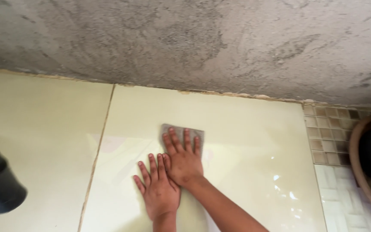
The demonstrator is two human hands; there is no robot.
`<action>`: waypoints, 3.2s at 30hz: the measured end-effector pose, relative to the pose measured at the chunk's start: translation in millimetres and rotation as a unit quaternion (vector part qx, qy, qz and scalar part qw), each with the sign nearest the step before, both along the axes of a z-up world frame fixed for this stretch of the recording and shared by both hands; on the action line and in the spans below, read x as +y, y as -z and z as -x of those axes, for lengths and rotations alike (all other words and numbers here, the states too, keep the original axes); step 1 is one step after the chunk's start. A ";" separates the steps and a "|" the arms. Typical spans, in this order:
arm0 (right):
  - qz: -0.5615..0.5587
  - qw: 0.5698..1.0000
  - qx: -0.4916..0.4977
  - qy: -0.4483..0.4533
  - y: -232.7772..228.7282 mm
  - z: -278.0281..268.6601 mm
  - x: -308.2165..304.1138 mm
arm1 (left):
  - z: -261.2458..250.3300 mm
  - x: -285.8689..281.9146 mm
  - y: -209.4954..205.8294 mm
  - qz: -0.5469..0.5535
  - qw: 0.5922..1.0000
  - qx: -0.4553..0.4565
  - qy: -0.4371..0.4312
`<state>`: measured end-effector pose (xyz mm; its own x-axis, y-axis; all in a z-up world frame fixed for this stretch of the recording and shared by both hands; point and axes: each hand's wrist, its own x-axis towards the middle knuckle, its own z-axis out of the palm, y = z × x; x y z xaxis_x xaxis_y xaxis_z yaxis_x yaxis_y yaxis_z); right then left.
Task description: The person scrubs a tiled floor using a small abrasive pad, moving systematically across different tile patterns. The person works near a potted plant and a turquoise stool, scrubbing both plain and patterned tiles.
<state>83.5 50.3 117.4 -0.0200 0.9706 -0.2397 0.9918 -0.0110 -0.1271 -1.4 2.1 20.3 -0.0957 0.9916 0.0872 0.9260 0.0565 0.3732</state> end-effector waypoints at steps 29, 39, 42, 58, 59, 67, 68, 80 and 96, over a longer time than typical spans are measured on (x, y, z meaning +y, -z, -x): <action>-0.124 0.930 -0.073 0.338 40.5 -356.8 -88.5 | 1.9 2.1 14.3 -0.065 0.997 0.028 -0.014; -0.111 0.962 -0.106 0.224 58.7 -193.0 -40.4 | 1.7 -0.2 -3.4 -0.032 0.999 0.021 -0.006; -0.106 0.981 -0.094 0.132 51.8 -116.0 -32.5 | 1.1 -1.7 -2.8 -0.020 1.000 0.008 -0.005; -0.021 0.999 0.017 -0.046 12.4 -48.0 -53.4 | 4.7 0.6 -1.6 -0.017 1.000 0.025 0.006; -0.020 0.999 0.012 -0.038 13.0 -58.0 -57.2 | 4.6 -0.2 -2.6 -0.015 1.000 0.024 0.005; -0.061 0.993 -0.071 0.071 47.4 -187.1 -92.5 | 3.6 -3.1 -0.3 -0.020 0.998 0.052 0.003; -0.078 0.990 -0.082 0.082 52.7 -206.9 -99.0 | 3.1 -4.0 1.0 -0.030 0.998 0.046 0.005; -0.139 0.912 -0.051 0.382 59.2 -332.1 -153.4 | 6.1 -5.6 12.4 -0.075 0.997 0.014 0.005; -0.146 0.935 -0.080 0.313 74.8 -261.1 -115.7 | 10.9 -10.2 14.7 -0.084 0.996 0.003 0.018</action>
